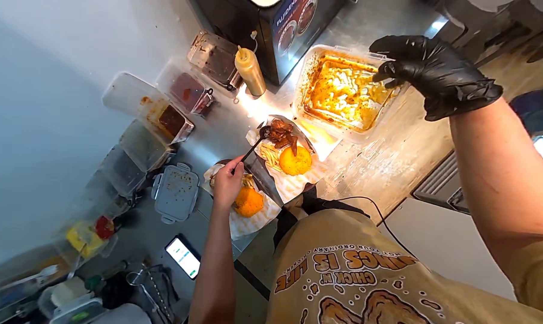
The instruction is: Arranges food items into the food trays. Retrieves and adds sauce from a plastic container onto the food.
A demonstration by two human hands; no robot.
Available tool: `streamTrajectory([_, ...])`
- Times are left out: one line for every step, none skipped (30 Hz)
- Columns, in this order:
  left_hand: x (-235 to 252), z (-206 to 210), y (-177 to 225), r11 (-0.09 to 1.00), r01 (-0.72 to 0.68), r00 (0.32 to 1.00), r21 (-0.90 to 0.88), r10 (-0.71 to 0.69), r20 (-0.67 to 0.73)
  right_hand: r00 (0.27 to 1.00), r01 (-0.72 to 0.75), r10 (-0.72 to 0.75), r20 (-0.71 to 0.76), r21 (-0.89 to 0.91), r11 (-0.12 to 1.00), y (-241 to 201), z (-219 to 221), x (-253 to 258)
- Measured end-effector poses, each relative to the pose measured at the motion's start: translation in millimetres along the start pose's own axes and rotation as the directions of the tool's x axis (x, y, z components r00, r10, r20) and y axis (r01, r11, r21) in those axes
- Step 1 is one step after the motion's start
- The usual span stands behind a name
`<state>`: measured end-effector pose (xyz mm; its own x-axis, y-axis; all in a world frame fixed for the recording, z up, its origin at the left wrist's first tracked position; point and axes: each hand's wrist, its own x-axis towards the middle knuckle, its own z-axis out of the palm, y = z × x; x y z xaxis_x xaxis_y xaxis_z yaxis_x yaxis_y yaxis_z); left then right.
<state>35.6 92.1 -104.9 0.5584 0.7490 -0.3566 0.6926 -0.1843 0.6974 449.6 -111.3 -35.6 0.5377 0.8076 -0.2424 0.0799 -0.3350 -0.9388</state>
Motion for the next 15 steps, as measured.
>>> streamTrajectory([1.0,2.1,2.9,1.0,-0.013,1.0,-0.023,0.013,0.0,1.0,-0.014,0.014,-0.003,-0.014,1.0,-9.0,2.8,-3.1])
streamTrajectory([1.6,5.4,5.5,0.999,-0.028,1.0,-0.043,0.028,0.006,1.0,-0.022,0.022,-0.01,-0.015,1.0,-15.0,5.9,-5.5])
streamTrajectory([3.0,9.5,8.0,0.998,-0.045,0.999,-0.053,0.046,0.014,1.0,-0.015,0.015,-0.014,-0.018,1.0,-18.4,7.8,-6.1])
streamTrajectory([5.4,14.1,9.3,0.997,-0.065,0.997,-0.045,0.067,0.026,1.0,0.004,-0.004,-0.003,-0.029,1.0,-20.3,8.3,-6.1])
streamTrajectory([8.1,18.9,8.8,0.995,-0.092,0.995,-0.03,0.093,0.028,1.0,0.021,-0.021,0.006,-0.035,0.999,-21.4,8.6,-5.8])
streamTrajectory([9.6,21.5,9.0,0.995,-0.105,0.994,-0.005,0.105,0.032,0.999,0.032,-0.032,0.011,-0.034,0.999,-22.7,9.7,-5.6])
streamTrajectory([10.4,22.9,10.3,0.993,-0.114,0.993,0.022,0.114,0.021,0.999,0.036,-0.036,0.012,-0.031,0.999,-24.4,10.7,-5.7])
streamTrajectory([10.5,23.3,13.1,0.991,-0.123,0.992,0.054,0.123,0.005,0.999,0.043,-0.043,0.012,-0.032,0.999,-26.2,11.3,-5.6])
streamTrajectory([9.3,23.9,15.2,0.986,-0.139,0.99,0.089,0.14,-0.008,0.999,0.044,-0.043,0.01,-0.038,0.998,-27.9,12.0,-6.3])
streamTrajectory([7.4,25.2,16.1,0.979,-0.166,0.985,0.119,0.169,-0.018,1.0,0.03,-0.03,0.004,-0.046,0.999,-30.0,13.2,-8.0])
streamTrajectory([6.9,26.6,15.6,0.971,-0.192,0.98,0.141,0.197,-0.024,1.0,0.022,-0.022,0.002,-0.055,0.998,-32.5,14.0,-9.3])
streamTrajectory([7.3,27.6,13.5,0.967,-0.203,0.977,0.157,0.21,-0.032,1.0,0.02,-0.02,0.001,-0.061,0.998,-34.3,14.8,-9.8])
streamTrajectory([7.4,28.0,10.4,0.966,-0.198,0.977,0.167,0.208,-0.044,1.0,0.021,-0.021,0.002,-0.065,0.998,-35.6,15.7,-10.3])
streamTrajectory([7.1,27.8,8.2,0.967,-0.187,0.978,0.171,0.199,-0.057,1.0,0.024,-0.025,-0.001,-0.066,0.998,-36.3,16.6,-11.3])
streamTrajectory([6.7,27.2,8.0,0.97,-0.175,0.98,0.168,0.188,-0.066,1.0,0.029,-0.029,-0.001,-0.064,0.998,-37.4,17.1,-11.7])
